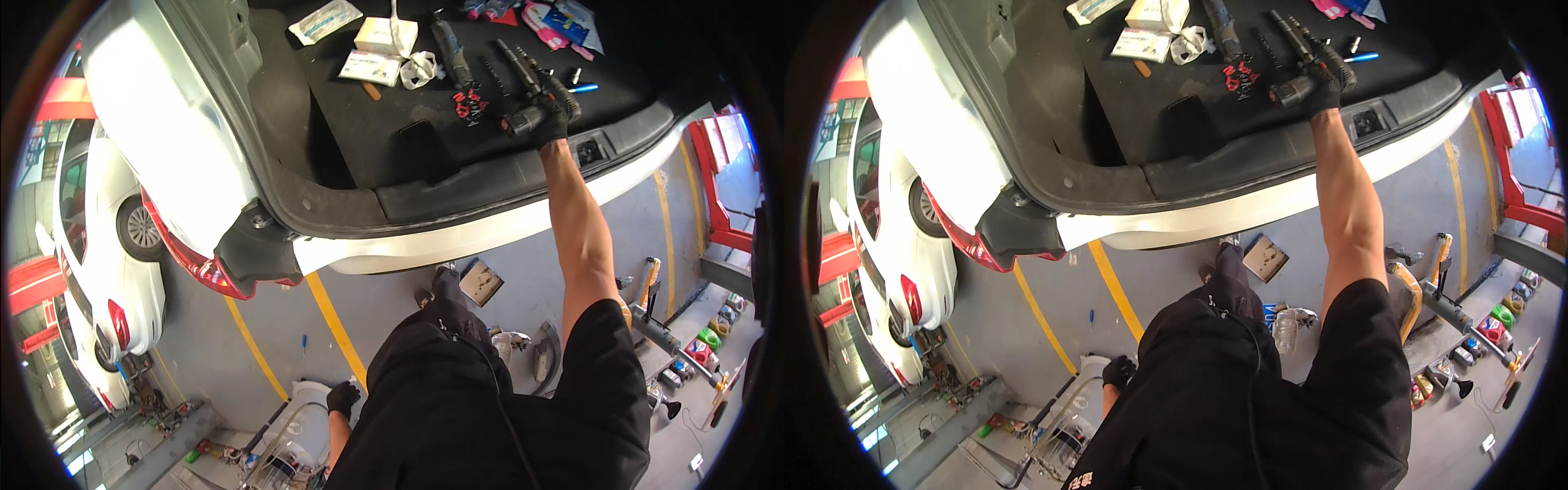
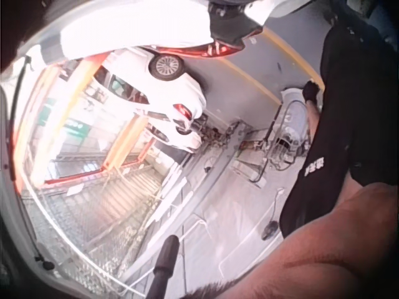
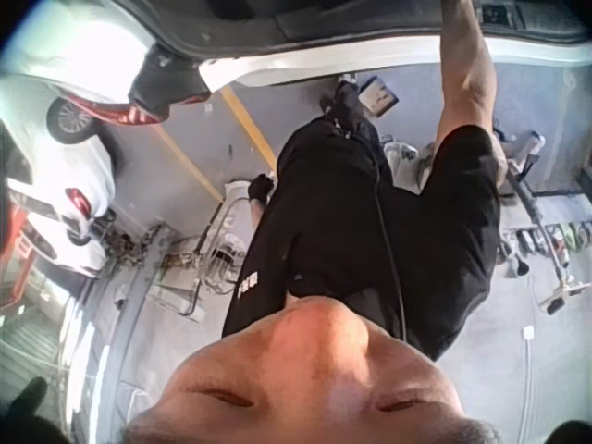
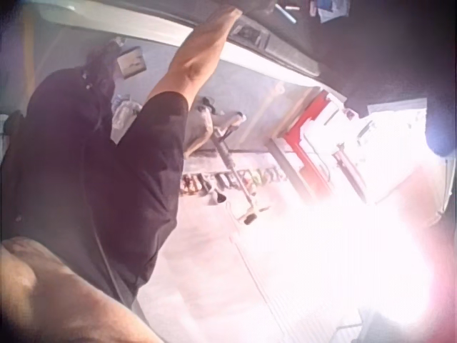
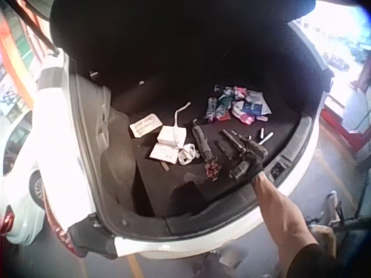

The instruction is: The person uses a cordless impact driver to remove screws from the rear bumper and trunk area of a white car. They then sit on the floor and work on the rear wheel well, removing and installing fasteners by hand and with the impact driver.

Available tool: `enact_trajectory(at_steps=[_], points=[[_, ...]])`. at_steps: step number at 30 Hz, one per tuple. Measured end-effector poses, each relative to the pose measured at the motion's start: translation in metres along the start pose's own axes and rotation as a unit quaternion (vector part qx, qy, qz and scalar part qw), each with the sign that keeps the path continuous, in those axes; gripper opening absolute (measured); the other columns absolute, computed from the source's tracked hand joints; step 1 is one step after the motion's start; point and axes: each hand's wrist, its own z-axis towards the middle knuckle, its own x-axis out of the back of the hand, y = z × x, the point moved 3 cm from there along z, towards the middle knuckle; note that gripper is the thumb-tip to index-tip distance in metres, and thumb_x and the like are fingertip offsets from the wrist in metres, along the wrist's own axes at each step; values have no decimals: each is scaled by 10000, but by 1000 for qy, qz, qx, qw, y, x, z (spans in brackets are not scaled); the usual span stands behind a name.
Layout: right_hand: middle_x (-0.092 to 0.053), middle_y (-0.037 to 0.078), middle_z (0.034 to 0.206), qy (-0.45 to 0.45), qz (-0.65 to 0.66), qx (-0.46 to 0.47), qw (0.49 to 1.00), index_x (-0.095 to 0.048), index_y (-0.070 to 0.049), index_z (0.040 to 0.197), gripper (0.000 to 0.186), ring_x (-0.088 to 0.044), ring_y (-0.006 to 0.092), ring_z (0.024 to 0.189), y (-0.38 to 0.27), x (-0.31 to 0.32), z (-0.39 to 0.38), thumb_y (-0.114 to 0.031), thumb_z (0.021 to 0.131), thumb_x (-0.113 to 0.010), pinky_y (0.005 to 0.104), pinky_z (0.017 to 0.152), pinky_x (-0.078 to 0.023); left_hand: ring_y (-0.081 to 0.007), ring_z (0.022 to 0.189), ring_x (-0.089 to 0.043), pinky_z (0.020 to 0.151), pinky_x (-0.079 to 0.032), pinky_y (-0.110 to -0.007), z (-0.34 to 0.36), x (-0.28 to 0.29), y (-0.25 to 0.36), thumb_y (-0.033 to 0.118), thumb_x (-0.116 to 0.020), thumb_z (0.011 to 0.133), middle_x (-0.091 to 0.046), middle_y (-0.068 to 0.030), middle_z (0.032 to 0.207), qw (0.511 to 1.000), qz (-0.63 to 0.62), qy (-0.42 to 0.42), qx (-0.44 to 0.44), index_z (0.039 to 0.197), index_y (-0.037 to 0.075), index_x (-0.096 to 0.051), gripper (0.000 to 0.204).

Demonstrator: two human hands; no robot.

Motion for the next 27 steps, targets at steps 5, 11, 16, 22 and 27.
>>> enact_trajectory(at_steps=[5,11,16,22,27], points=[[-653,119,973,-78,-61,-14,995,-595,-23,1186,386,-626,245,860,21,-37,-6,-71,805,-641,389,790,-549,-271,788,-684,670,-587,-379,-48,-29,46,215,-652,893,-683,-159,927,997,3,17,-79,1144,-14,-631,341],[-656,83,896,143,-138,-77,977,-662,-65,1063,272,-611,210,761,57,-22,10,-173,827,-745,334,725,-535,-271,743,-690,654,-581,-371,-11,-42,62,220,-658,883,-692,-157,924,995,77,-24,-64,1136,-2,-640,337],[-662,136,1011,201,-401,74,891,-634,-13,1109,408,-640,261,911,0,-18,-27,-190,766,-767,355,786,-522,-218,623,-670,528,-540,-313,3,-101,131,195,-669,890,-686,-108,810,961,224,-74,-147,1053,13,-668,245],[-683,127,1059,331,-350,239,843,-646,-48,1144,355,-653,246,979,-35,-25,-232,-242,854,-710,351,855,-502,-259,867,-667,789,-526,-358,-103,-302,225,155,-632,913,-684,-156,955,565,457,-123,-676,1086,-9,-668,241],[-675,159,1120,601,-289,117,736,-618,-15,1165,352,-632,278,1037,7,111,-368,-296,954,-596,373,912,-482,-373,1030,-586,851,-494,-433,-216,-481,251,165,-634,911,-599,-215,1089,373,398,-235,-804,1125,-6,-613,274]])
